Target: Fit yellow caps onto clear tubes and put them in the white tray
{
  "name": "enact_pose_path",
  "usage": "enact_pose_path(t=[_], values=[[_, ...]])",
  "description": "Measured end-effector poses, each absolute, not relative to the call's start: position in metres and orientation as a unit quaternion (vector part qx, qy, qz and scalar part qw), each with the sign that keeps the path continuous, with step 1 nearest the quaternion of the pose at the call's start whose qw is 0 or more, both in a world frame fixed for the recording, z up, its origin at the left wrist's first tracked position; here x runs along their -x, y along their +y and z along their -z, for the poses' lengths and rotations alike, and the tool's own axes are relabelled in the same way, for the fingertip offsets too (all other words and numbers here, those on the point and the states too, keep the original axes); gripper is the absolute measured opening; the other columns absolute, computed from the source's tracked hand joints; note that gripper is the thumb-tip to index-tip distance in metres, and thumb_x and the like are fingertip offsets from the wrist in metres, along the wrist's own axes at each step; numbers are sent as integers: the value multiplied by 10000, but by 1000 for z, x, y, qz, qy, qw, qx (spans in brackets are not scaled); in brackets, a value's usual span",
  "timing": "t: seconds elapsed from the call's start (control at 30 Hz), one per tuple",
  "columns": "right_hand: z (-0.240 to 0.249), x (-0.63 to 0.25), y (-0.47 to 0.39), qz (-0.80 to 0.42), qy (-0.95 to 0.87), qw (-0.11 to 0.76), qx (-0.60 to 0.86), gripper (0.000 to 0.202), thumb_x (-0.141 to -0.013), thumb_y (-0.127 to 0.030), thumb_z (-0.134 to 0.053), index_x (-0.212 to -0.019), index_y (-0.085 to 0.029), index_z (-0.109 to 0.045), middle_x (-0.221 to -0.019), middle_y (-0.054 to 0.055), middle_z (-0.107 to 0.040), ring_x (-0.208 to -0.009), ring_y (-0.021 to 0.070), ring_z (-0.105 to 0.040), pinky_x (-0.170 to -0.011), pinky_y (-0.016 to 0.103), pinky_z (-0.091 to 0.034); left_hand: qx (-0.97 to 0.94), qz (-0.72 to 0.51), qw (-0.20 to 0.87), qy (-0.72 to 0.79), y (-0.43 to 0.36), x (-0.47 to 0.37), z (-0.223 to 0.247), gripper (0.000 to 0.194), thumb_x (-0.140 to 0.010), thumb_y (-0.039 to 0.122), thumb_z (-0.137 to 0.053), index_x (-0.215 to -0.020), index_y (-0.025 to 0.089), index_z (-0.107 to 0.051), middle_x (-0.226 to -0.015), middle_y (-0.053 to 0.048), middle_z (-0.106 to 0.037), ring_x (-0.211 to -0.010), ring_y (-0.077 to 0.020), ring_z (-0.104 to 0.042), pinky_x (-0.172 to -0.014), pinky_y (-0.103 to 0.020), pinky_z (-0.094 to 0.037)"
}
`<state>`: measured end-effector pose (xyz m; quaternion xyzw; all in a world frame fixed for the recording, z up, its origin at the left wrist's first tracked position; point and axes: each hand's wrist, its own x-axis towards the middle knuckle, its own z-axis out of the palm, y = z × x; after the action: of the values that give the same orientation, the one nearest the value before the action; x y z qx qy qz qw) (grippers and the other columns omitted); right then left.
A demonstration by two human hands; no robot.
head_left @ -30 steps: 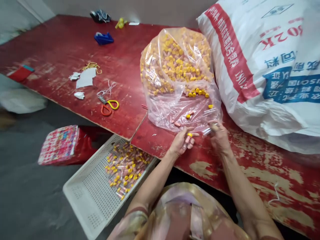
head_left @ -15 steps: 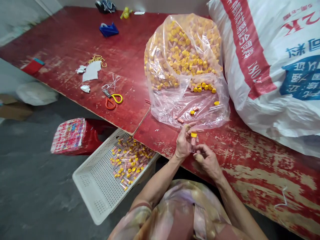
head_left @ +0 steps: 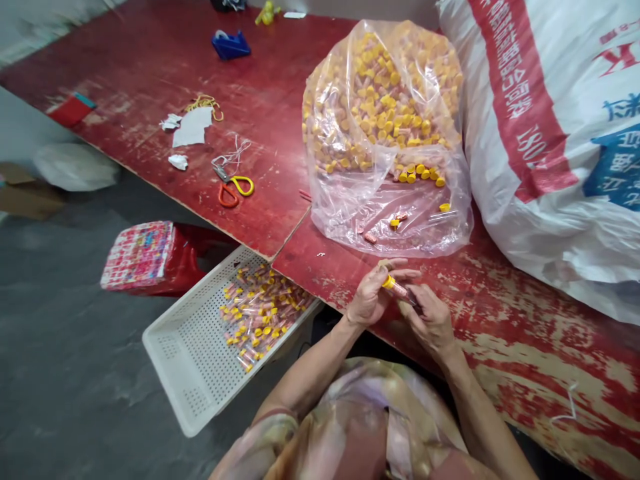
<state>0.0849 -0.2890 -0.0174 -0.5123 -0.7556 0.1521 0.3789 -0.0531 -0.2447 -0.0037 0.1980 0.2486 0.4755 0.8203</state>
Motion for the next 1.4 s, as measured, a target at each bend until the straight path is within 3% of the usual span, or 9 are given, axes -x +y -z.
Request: enact_pose_path(t=[0.13, 0.33, 0.57, 0.7, 0.83, 0.97, 1.07, 1.17, 1.4], values=[[11, -88, -287, -165, -764, 388, 488, 211, -927, -278, -515, -1102, -167, -556, -918, 83, -625, -812, 183, -603, -685, 279, -485, -175, -466, 835, 236, -251, 56, 8, 512, -787, 509, -629, -1108, 111, -608, -1007, -175, -700, -935, -263, -665, -725, -306, -496], [3, -85, -288, -271, -739, 385, 482, 252, -923, -286, -496, -1144, -195, -575, -908, 68, -632, -792, 175, -614, -693, 282, -494, -126, -476, 841, 223, -261, 61, 16, 406, -762, 428, -691, -1025, 122, -647, -1019, -160, -702, -1061, -258, -620, -725, -263, -481], [3, -68, -290, -217, -762, 386, 472, 250, -913, -284, -492, -1119, -203, -608, -925, 76, -663, -820, 197, -633, -718, 310, -519, -121, -454, 853, 226, -261, 77, 22, 444, -767, 428, -676, -1093, 131, -626, -1021, -165, -700, -1046, -271, -627, -779, -301, -480], [8, -70, -290, -131, -797, 376, 454, 268, -892, -231, -531, -1150, -200, -595, -905, 73, -644, -760, 177, -619, -660, 280, -505, -112, -431, 877, 180, -249, 88, 13, 513, -849, 526, -508, -1123, 108, -623, -1142, -190, -653, -1078, -278, -613, -899, -378, -452], [9, -81, -289, -106, -833, 314, 443, 282, -904, -242, -507, -1169, -194, -589, -862, 63, -606, -658, 135, -584, -578, 239, -462, -104, -446, 873, 169, -230, 92, 11, 687, -873, 652, -284, -1020, 92, -654, -1048, -193, -680, -1043, -294, -619, -924, -450, -430], [4, -84, -294, -133, -859, 286, 404, 263, -915, -274, -506, -1150, -198, -596, -856, 58, -614, -598, 123, -575, -522, 227, -445, -177, -390, 868, 253, -229, 84, 18, 726, -857, 697, -233, -921, 123, -672, -872, -142, -696, -820, -215, -649, -767, -339, -479], [3, -86, -300, -198, -868, 253, 378, 307, -934, -299, -482, -1226, -240, -557, -1089, 83, -626, -902, 198, -644, -664, 256, -521, -209, -298, 880, 305, -239, 73, 25, 757, -832, 736, -187, -824, 157, -675, -719, -114, -654, -668, -190, -613, -636, -315, -483], [6, -90, -304, -241, -876, 239, 343, 369, -940, -308, -471, -1306, -275, -508, -1333, 68, -508, -1174, 249, -537, -855, 312, -522, -205, -275, 871, 352, -248, 65, 36, 745, -824, 743, -182, -754, 183, -668, -565, -82, -577, -603, -194, -582, -580, -333, -489], [13, -76, -298, -316, -859, 236, 326, 346, -919, -292, -521, -1263, -287, -552, -1126, 78, -626, -904, 201, -658, -706, 252, -544, -298, -318, 783, 444, -263, 82, 31, 687, -809, 744, -292, -675, 162, -633, -476, -31, -533, -436, -115, -470, -425, -212, -372]])
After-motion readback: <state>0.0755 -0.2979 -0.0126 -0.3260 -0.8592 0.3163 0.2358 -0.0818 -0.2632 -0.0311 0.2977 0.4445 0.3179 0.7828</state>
